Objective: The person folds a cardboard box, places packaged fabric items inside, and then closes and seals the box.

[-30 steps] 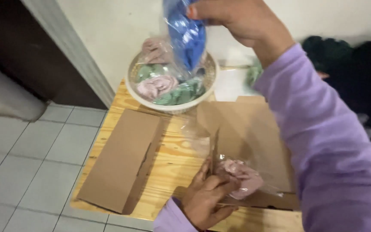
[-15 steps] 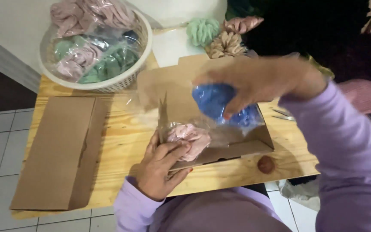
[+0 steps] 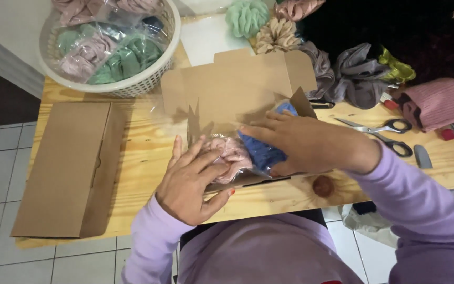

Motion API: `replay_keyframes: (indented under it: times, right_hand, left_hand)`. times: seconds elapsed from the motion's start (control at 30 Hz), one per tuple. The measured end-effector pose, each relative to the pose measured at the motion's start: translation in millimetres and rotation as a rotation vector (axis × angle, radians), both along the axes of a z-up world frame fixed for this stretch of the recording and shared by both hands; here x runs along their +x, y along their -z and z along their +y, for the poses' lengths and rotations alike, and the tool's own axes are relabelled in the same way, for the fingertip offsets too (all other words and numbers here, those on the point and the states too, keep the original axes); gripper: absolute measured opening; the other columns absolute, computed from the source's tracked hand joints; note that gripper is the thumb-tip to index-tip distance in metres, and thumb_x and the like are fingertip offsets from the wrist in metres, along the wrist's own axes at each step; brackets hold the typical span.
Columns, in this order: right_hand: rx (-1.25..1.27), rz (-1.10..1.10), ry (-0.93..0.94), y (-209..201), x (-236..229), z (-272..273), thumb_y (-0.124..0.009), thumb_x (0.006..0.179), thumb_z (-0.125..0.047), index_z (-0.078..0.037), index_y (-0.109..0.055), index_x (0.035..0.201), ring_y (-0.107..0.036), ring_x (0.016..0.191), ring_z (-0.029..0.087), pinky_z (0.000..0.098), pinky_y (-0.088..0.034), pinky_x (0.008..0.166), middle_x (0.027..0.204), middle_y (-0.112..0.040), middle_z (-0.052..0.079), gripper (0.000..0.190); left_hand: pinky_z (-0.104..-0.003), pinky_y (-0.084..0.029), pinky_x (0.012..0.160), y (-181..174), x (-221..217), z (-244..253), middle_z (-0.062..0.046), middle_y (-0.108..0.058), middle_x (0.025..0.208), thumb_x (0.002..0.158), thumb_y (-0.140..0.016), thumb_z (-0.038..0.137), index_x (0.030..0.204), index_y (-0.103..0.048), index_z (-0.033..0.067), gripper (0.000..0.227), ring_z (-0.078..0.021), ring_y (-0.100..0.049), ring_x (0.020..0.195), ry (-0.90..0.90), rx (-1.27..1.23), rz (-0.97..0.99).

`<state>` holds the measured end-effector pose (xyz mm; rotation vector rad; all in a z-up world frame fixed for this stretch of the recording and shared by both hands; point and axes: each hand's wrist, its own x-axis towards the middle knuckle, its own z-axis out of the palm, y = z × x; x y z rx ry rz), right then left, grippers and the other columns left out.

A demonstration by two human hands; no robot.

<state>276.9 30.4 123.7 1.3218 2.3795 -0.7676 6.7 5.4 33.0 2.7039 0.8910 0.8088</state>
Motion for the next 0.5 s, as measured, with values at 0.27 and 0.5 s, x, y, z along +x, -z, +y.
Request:
replay_keyframes:
  times: [0.27, 0.5]
  right_hand:
    - [0.161, 0.114, -0.061, 46, 9, -5, -0.067, 0.096, -0.038, -0.018, -0.018, 0.163, -0.01, 0.154, 0.04, 0.0622, -0.006, 0.12, 0.17, -0.019, 0.007, 0.086]
    - [0.299, 0.176, 0.016, 48, 33, -19, -0.074, 0.091, -0.044, -0.025, -0.027, 0.162, -0.004, 0.152, 0.05, 0.0672, -0.01, 0.115, 0.172, -0.011, 0.012, 0.087]
  left_hand:
    - [-0.074, -0.02, 0.115, 0, 13, 10, -0.013, -0.059, 0.144, 0.095, -0.052, 0.051, 0.131, -0.069, 0.0251, 0.047, -0.0442, -0.051, 0.134, 0.088, -0.036, 0.151]
    - [-0.071, -0.032, 0.111, 3, 27, 12, -0.017, -0.065, 0.134, 0.097, -0.05, 0.057, 0.102, -0.078, 0.0144, 0.051, -0.049, -0.057, 0.123, 0.011, 0.026, 0.211]
